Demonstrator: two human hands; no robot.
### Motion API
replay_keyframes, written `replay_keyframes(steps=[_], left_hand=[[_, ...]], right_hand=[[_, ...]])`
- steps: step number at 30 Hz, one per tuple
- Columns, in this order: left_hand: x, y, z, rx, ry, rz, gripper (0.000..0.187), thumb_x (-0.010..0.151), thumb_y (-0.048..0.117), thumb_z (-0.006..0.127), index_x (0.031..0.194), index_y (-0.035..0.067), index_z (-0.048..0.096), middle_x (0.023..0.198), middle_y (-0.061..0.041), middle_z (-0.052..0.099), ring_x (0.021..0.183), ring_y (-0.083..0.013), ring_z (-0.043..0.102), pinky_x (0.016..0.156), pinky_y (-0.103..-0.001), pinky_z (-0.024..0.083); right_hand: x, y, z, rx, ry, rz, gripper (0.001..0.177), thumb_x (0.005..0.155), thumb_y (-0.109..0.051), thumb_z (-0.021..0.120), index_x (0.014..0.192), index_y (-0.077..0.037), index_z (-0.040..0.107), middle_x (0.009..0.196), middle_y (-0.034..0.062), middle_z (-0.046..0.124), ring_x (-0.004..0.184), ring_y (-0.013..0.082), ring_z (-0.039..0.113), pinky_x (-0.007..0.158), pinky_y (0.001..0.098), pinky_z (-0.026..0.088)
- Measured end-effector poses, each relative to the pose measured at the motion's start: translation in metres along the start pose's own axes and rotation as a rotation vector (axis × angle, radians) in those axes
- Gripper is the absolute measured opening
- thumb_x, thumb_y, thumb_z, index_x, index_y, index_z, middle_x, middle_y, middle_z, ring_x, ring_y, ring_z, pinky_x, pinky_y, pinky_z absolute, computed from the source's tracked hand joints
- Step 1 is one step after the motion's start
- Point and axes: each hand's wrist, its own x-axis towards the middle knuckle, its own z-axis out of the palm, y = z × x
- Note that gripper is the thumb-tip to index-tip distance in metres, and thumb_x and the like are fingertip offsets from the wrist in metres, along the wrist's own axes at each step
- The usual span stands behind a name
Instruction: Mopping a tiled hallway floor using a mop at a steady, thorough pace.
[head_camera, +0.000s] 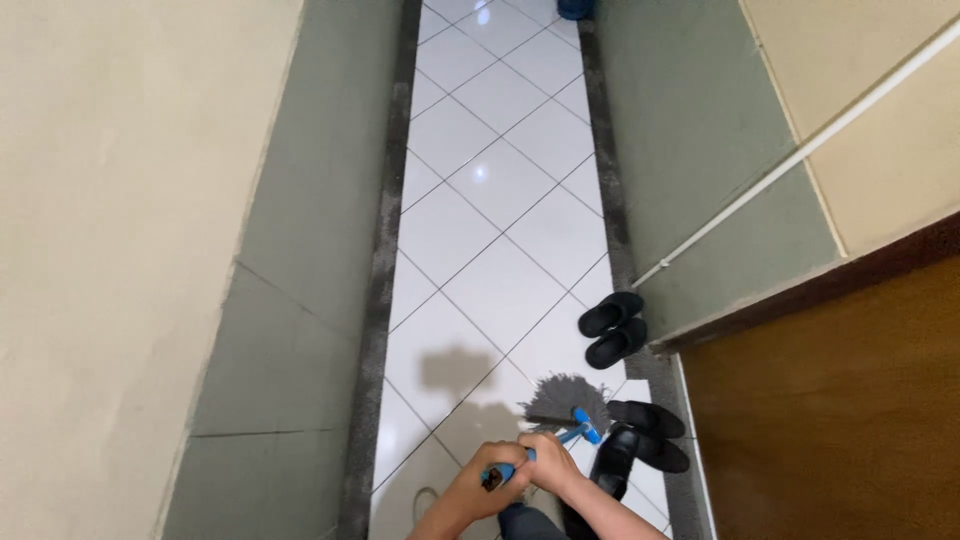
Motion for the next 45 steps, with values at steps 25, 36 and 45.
replay_keyframes(steps=[25,36,45], left_hand=[[-0.204,0.048,-0.124,0.631,0.498,-0.331,0.047,0.103,0.033,0.063,0.064,0.017,0.042,0.062,-0.003,0.034,0.062,-0.0116,0.041,0.067,-0.037,0.027],[-0.157,0.059,-0.048,0.126,0.173,-0.174,0.041,0.106,0.022,0.065,0.071,0.01,0.05,0.067,-0.005,0.037,0.066,-0.0161,0.04,0.07,-0.04,0.026],[-0.124,-0.047,0.019,0.209,0.041,-0.038,0.016,0.1,0.02,0.066,0.088,0.01,0.068,0.084,-0.009,0.069,0.078,-0.0233,0.065,0.069,-0.039,0.048]], right_hand=[[0.063,-0.183,0.234,0.189,-0.324,-0.969,0.026,0.097,-0.007,0.067,0.076,-0.017,0.054,0.068,0.0,0.047,0.065,0.0108,0.039,0.06,0.034,0.034],[-0.02,-0.112,0.141,0.047,-0.177,-0.478,0.022,0.087,-0.031,0.064,0.077,-0.012,0.069,0.081,0.0088,0.074,0.073,0.0184,0.067,0.058,0.0403,0.042],[-0.07,-0.005,0.085,-0.043,-0.1,-0.244,0.025,0.089,-0.029,0.059,0.071,-0.013,0.062,0.07,0.0103,0.064,0.059,0.0264,0.054,0.059,0.0447,0.034]])
